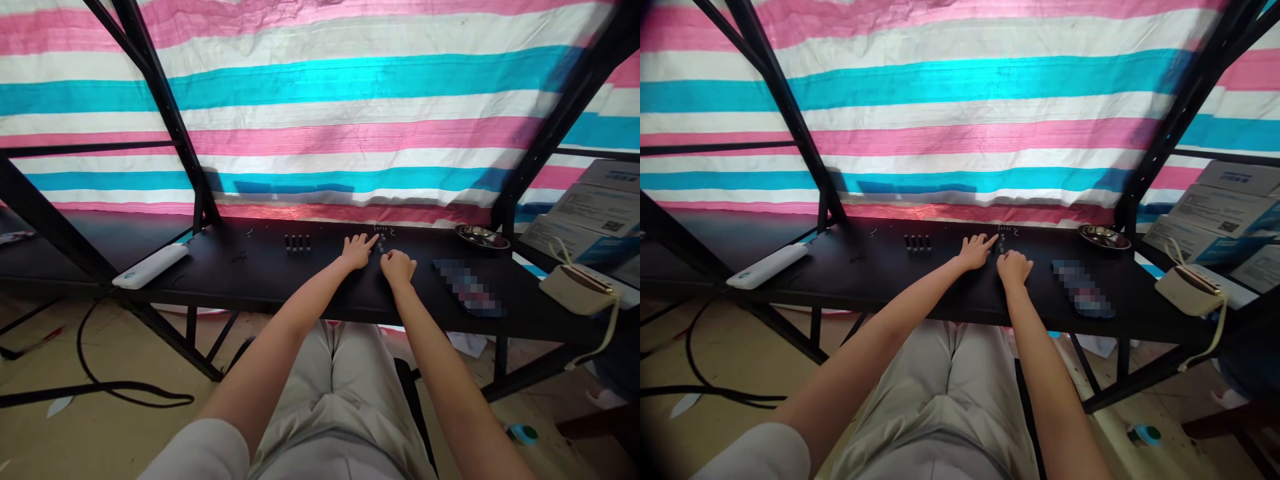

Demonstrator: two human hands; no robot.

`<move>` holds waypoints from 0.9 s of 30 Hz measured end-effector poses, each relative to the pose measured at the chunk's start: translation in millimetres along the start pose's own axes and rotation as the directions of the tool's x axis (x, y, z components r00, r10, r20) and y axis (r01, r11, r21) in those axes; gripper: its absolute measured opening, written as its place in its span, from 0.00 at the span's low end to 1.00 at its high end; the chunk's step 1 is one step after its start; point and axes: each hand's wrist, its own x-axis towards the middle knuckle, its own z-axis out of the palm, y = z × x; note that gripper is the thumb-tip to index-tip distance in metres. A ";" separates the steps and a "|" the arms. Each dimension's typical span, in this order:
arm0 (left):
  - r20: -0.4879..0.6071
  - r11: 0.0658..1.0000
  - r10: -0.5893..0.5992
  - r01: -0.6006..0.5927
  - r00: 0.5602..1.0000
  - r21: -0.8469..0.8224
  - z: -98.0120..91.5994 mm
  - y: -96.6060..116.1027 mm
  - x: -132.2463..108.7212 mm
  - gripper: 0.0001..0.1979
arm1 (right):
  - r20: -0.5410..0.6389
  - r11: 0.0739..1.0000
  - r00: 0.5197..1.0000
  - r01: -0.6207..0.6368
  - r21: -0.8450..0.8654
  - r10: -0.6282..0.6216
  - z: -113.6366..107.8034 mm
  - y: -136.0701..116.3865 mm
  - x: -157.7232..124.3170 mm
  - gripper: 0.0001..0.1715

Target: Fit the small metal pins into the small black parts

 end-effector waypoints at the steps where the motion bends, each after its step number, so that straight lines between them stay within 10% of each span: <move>1: -0.006 1.000 0.003 -0.003 1.000 0.001 1.7 1.0 1.4 0.28 | 0.004 1.000 1.000 -0.004 0.000 0.004 0.2 0.2 0.1 0.17; 17: -0.275 0.993 0.043 -0.071 0.961 -0.093 0.1 -24.7 -20.3 0.07 | 0.088 0.995 0.995 -0.047 0.084 0.040 13.9 10.9 11.1 0.19; 27: -0.398 0.931 -0.225 0.076 0.889 -0.356 -12.4 -51.1 -72.1 0.06 | 0.123 0.984 0.983 -0.148 0.095 0.136 23.0 1.7 27.3 0.22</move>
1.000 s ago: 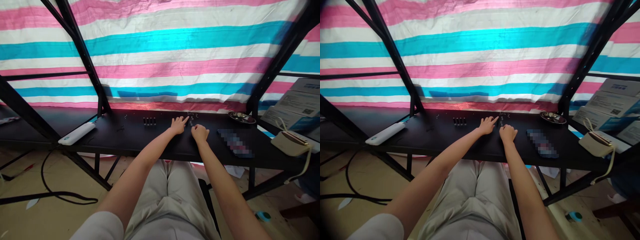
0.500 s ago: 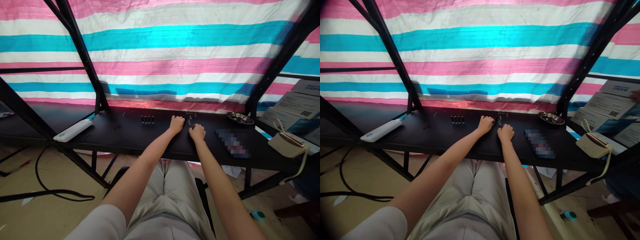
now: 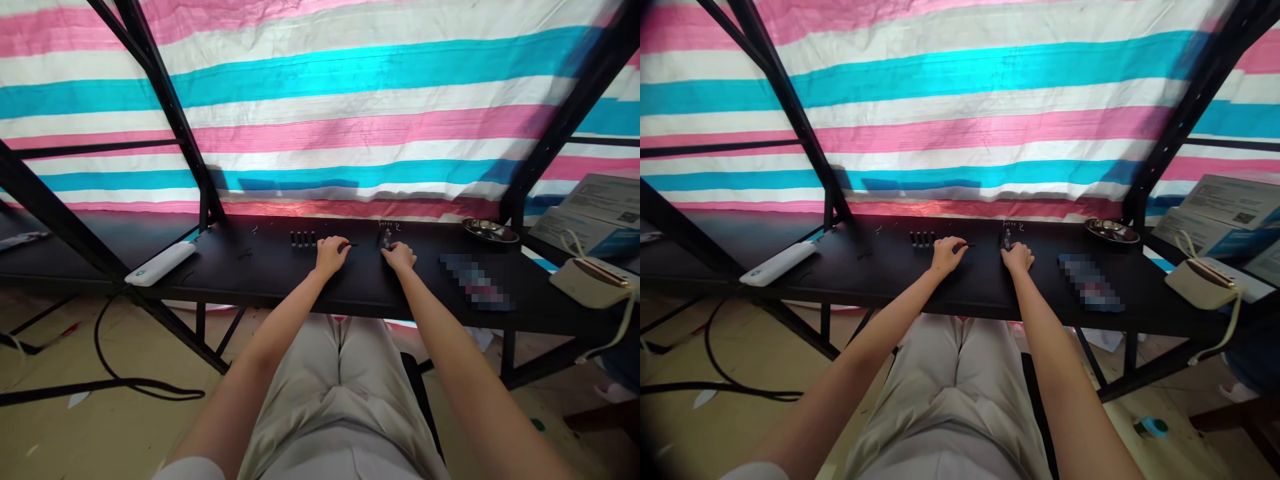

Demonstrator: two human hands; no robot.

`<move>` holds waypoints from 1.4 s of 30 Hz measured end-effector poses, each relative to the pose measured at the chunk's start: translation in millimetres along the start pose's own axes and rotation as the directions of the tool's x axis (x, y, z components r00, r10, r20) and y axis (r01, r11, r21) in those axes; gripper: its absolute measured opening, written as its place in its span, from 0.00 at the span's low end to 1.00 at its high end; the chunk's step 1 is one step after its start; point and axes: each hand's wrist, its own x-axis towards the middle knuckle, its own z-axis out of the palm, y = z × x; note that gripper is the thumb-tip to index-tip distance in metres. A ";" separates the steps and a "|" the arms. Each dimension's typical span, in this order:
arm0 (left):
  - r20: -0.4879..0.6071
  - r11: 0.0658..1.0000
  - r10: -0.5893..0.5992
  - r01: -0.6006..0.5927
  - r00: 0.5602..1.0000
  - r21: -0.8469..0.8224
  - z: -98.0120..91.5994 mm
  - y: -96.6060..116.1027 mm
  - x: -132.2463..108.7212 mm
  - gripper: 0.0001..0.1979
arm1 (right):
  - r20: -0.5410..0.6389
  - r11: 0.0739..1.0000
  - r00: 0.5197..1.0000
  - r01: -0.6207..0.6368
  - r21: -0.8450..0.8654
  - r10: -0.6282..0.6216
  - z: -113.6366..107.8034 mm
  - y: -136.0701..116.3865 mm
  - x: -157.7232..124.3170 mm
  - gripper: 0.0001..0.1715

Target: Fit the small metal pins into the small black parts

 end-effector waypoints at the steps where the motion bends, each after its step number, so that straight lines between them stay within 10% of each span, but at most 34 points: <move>1: -0.019 1.000 -0.006 0.006 1.000 -0.010 -0.3 -0.9 -0.7 0.05 | 0.003 1.000 1.000 -0.016 -0.003 0.016 -0.1 -2.0 0.9 0.22; 30: 0.041 0.997 -0.034 0.037 0.999 -0.071 -3.2 -9.5 -2.1 0.06 | -0.038 1.000 0.999 -0.007 -0.023 0.006 3.6 -6.6 0.3 0.12; 35: 0.043 0.997 -0.033 0.036 0.999 -0.075 -2.5 -10.3 -1.4 0.06 | 0.006 0.967 0.983 0.184 -0.175 -0.186 -1.0 -14.5 -18.0 0.12; 42: 0.023 0.996 -0.015 0.017 1.000 -0.086 -2.9 -11.2 -1.0 0.07 | 0.108 0.770 0.829 0.552 -0.320 -0.549 -1.0 -30.9 -40.5 0.10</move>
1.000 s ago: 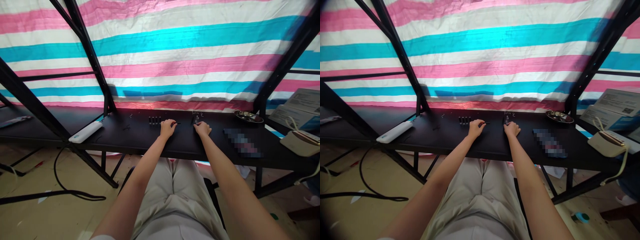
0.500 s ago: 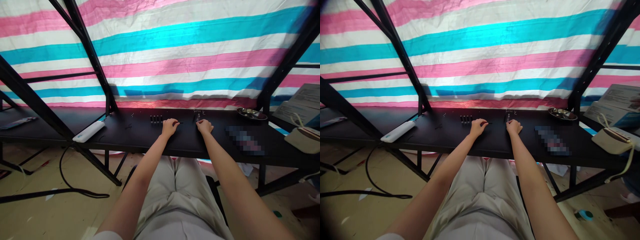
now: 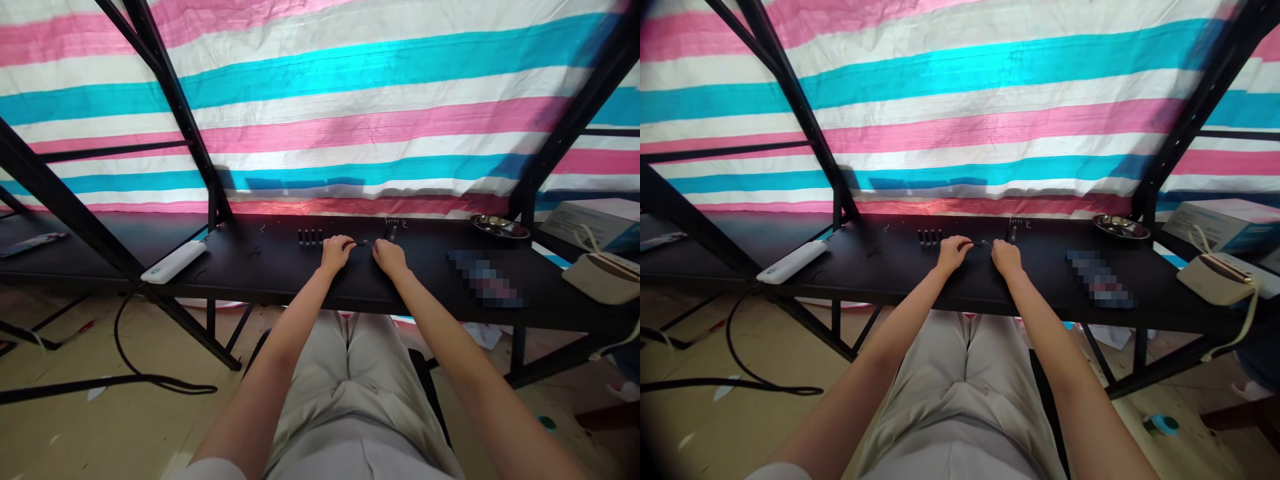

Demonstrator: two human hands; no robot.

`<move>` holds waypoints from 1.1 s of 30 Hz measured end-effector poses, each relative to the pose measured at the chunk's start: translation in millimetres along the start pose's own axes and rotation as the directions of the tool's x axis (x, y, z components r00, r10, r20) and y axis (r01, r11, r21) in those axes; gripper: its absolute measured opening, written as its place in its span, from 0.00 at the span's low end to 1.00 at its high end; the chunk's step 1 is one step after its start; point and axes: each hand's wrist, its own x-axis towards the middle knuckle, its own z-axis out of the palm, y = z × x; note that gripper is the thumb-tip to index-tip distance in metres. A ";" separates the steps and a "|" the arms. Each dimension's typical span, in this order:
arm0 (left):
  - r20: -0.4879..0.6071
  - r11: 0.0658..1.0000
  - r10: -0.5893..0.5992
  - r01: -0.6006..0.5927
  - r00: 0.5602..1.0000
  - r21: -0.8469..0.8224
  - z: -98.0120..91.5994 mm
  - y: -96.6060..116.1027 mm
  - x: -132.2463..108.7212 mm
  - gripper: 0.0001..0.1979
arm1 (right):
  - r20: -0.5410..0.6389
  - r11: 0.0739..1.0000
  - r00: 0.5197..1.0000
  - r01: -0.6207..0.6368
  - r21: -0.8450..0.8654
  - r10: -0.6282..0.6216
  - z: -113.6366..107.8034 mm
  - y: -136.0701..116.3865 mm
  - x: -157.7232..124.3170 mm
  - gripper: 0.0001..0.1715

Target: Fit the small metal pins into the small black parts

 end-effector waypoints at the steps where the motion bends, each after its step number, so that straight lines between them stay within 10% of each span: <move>1: 0.002 1.000 -0.001 0.001 1.000 0.003 0.1 -0.1 0.1 0.07 | -0.004 1.000 1.000 0.024 -0.008 -0.024 -0.2 -1.1 0.0 0.10; 33: 0.029 0.983 0.068 -0.061 0.997 -0.174 9.3 -4.5 -0.5 0.07 | -0.101 0.941 0.936 0.331 -0.070 -0.337 0.6 -0.2 -0.9 0.15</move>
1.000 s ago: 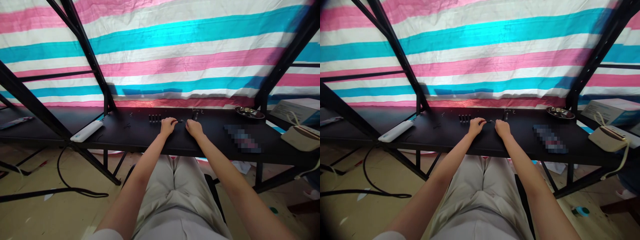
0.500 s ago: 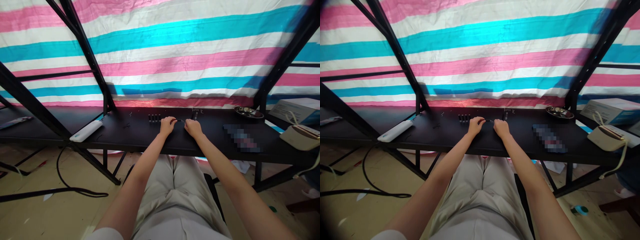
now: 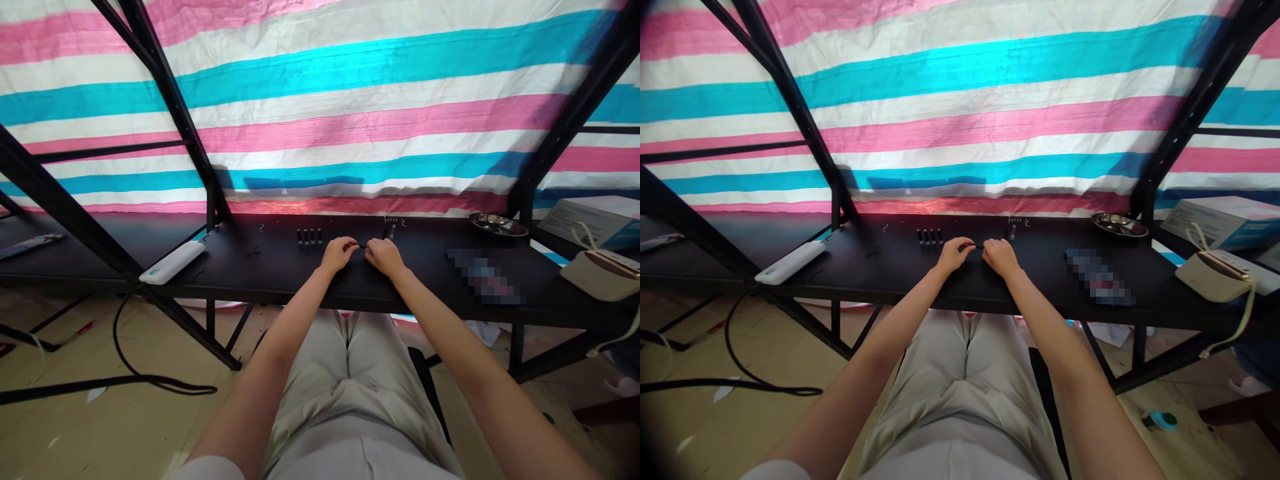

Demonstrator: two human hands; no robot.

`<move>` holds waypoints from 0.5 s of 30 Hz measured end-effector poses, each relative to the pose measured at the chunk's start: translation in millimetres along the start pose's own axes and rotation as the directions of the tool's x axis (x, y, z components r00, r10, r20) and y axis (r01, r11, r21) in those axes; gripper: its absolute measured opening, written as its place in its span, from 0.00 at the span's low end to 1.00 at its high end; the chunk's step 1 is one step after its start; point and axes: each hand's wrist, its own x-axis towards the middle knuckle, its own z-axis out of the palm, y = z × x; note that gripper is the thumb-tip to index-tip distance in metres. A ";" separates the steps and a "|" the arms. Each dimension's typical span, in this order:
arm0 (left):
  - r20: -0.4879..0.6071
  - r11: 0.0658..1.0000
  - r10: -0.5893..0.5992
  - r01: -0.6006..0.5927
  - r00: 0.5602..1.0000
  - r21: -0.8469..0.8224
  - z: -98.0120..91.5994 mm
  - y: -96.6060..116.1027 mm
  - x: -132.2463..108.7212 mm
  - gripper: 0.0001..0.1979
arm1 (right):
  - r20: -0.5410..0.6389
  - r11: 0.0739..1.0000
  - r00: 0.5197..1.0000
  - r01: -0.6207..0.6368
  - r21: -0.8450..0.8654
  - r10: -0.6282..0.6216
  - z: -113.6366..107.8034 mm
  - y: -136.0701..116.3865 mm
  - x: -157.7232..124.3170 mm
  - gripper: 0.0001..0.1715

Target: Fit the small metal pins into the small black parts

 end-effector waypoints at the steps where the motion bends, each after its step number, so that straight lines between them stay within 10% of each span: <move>1: 0.004 1.000 0.002 -0.002 1.000 0.002 0.1 0.2 -0.1 0.07 | -0.005 1.000 1.000 0.011 0.005 -0.011 0.3 0.4 -0.2 0.15; 15: 0.042 0.993 0.053 -0.057 0.998 0.103 1.1 3.4 0.1 0.07 | -0.214 0.995 0.972 0.100 0.001 -0.097 11.0 6.2 0.5 0.09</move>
